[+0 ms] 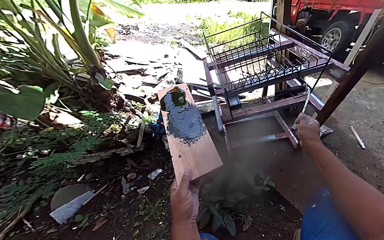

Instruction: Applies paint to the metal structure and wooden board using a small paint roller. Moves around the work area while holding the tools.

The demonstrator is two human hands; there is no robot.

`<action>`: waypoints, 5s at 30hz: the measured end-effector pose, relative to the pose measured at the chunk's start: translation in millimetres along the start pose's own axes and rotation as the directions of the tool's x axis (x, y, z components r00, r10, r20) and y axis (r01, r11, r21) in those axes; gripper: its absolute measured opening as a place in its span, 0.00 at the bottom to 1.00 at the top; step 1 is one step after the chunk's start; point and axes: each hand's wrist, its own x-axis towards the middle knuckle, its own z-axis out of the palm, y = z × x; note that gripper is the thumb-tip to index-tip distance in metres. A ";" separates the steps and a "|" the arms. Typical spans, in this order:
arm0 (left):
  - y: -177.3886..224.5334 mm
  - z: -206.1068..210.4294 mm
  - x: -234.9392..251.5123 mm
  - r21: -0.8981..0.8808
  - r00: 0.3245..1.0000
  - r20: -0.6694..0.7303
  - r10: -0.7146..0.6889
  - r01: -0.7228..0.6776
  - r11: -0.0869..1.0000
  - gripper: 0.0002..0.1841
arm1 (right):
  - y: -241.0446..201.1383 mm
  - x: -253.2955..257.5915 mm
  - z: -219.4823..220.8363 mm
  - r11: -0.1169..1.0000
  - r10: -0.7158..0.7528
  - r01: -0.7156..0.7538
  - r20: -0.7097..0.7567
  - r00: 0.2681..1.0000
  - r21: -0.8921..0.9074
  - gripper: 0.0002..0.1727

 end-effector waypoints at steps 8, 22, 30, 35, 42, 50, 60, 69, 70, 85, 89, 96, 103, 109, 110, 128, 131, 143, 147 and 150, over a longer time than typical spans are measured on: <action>-2.1 2.3 -3.1 0.039 1.000 0.018 0.018 -0.019 0.999 0.12 | 5.2 9.2 -2.6 0.996 -0.088 0.087 -0.016 0.996 -0.035 0.29; -7.6 5.8 -0.7 0.062 1.000 0.014 0.003 -0.004 0.998 0.12 | -10.8 -39.3 48.4 0.958 -0.202 0.199 -0.006 0.979 0.209 0.28; -9.7 13.6 -4.5 0.064 0.999 0.040 -0.005 0.002 0.998 0.11 | -36.9 -56.0 91.7 0.915 -0.082 0.117 -0.104 0.991 0.386 0.23; -8.8 13.0 -7.2 0.063 0.999 0.052 0.006 -0.009 0.998 0.11 | -53.2 -68.1 94.8 0.826 0.080 -0.067 0.001 0.997 0.560 0.24; -6.4 7.7 -6.7 0.057 0.998 0.068 0.009 -0.013 0.998 0.11 | -29.1 -102.8 68.7 0.792 0.127 -0.114 0.020 0.992 0.600 0.24; -8.6 7.2 -6.6 0.074 0.999 0.047 0.006 -0.009 0.997 0.11 | -26.3 -95.1 82.5 0.773 0.219 -0.203 0.047 0.975 0.601 0.26; -9.4 11.1 -8.1 0.081 0.998 0.059 0.007 -0.012 0.997 0.11 | -44.4 -90.1 74.9 0.453 0.263 -0.170 0.051 0.963 0.875 0.24; -10.5 9.8 -5.7 0.108 0.998 0.056 0.022 -0.028 0.994 0.11 | -22.8 -89.7 57.5 0.740 0.355 -0.217 -0.095 0.930 0.637 0.25; -11.3 10.1 -5.5 0.103 0.998 0.056 0.022 -0.028 0.994 0.11 | -26.3 -93.9 56.3 0.649 0.365 -0.221 -0.043 0.930 0.728 0.25; -9.5 12.7 -10.7 0.091 0.998 0.056 0.019 -0.024 0.996 0.11 | -49.0 -96.1 54.0 0.035 0.487 -0.294 0.240 0.840 0.955 0.24; -8.3 12.3 -10.2 0.070 0.998 0.065 0.015 -0.019 0.997 0.11 | -20.9 -98.4 50.9 0.261 0.532 -0.273 0.099 0.841 0.926 0.22; -11.3 10.8 -7.8 0.078 0.997 0.078 0.005 -0.011 0.997 0.11 | -24.5 -87.0 45.3 0.800 0.325 -0.182 -0.158 0.932 0.572 0.25; -12.3 11.9 -6.4 0.071 0.997 0.071 0.008 -0.013 0.997 0.11 | 10.4 -101.3 52.1 0.929 0.138 -0.030 -0.272 0.952 0.368 0.22; -11.2 11.1 -6.1 0.075 0.998 0.065 0.005 -0.009 0.997 0.11 | 9.0 -77.2 38.1 0.998 0.038 -0.052 -0.279 0.960 -0.045 0.27; -10.8 12.0 -5.0 0.075 0.998 0.065 0.004 -0.009 0.997 0.11 | 12.4 -79.2 35.8 0.996 0.029 -0.052 -0.277 0.960 -0.075 0.25; -12.8 7.2 0.9 0.048 0.998 0.065 -0.005 0.002 0.999 0.12 | -24.7 -74.4 -6.3 0.983 -0.067 0.046 0.112 0.991 0.177 0.19; -13.3 8.0 1.3 0.054 0.998 0.062 -0.006 0.003 0.999 0.12 | -39.4 -69.0 -8.1 0.977 0.097 -0.130 0.194 0.976 0.168 0.17; -6.9 15.3 -7.4 0.042 0.999 0.030 -0.027 0.025 0.999 0.11 | -73.3 -56.5 -23.3 1.000 -0.013 0.016 0.217 0.976 -0.012 0.19; 5.4 1.6 -37.1 0.074 0.997 -0.026 -0.078 0.079 0.994 0.13 | -41.7 -134.1 -30.5 1.000 -0.026 0.021 0.408 0.913 0.018 0.18; 5.9 -13.5 -69.2 0.092 0.995 -0.048 -0.085 0.089 0.992 0.13 | -49.9 -173.2 -10.8 0.997 -0.035 -0.021 0.643 0.765 0.079 0.18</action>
